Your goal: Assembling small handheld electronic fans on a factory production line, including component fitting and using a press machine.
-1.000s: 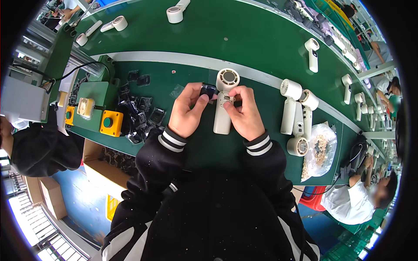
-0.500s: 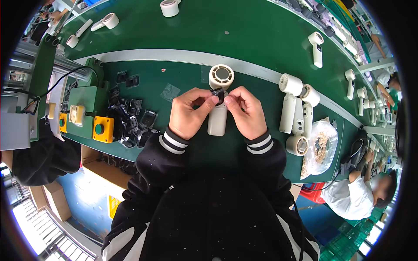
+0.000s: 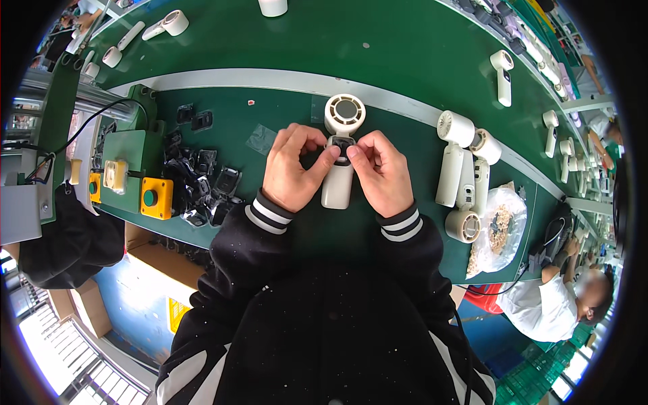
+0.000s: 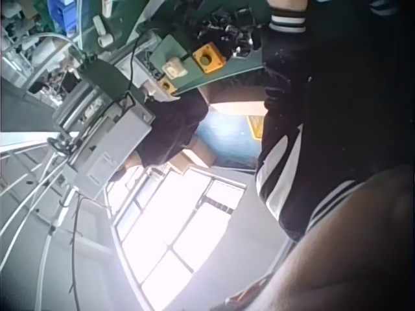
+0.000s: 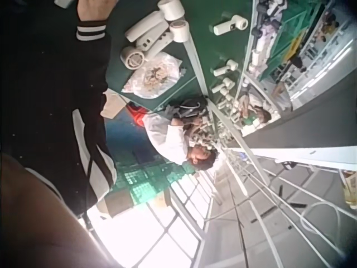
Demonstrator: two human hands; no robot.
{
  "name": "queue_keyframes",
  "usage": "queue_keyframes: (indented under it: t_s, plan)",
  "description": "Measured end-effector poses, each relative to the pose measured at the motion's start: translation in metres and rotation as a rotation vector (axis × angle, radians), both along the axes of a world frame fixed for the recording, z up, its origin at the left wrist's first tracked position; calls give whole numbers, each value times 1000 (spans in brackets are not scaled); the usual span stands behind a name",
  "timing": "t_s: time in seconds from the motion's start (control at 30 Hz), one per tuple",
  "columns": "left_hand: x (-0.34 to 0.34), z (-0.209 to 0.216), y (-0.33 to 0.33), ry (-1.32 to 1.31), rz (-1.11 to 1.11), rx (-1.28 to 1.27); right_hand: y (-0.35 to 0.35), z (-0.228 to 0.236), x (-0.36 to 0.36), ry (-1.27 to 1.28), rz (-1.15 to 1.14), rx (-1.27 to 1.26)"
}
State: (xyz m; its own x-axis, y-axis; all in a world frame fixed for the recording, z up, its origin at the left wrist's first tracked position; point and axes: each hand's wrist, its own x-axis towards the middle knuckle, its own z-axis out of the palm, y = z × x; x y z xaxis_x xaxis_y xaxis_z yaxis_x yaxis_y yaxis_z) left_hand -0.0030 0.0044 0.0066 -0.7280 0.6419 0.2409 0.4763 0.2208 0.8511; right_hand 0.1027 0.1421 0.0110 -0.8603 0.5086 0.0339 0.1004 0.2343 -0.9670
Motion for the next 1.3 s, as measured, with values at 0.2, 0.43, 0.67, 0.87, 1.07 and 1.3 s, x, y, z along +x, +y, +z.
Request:
queue_keyframes:
  t_s: [0.2, 0.43, 0.67, 0.87, 1.07, 1.3]
  plan:
    - [9, 3, 11, 200, -17, -130, -3, 0, 1, -21, -152, 305]
    - [20, -3, 8, -230, -61, 242, -8, -9, 0, 199, 52, -27]
    - [26, 1, 4, -247, -136, 315, -14, 0, 3, 281, 13, -46]
    - [20, 3, 3, -280, -113, 353, -18, 0, -1, 334, 28, -135]
    - [24, 25, 5, -439, -217, 377, -14, 1, 3, 382, 144, -411]
    - [22, 29, 14, -570, -230, 444, -20, 1, 5, 459, 43, -404]
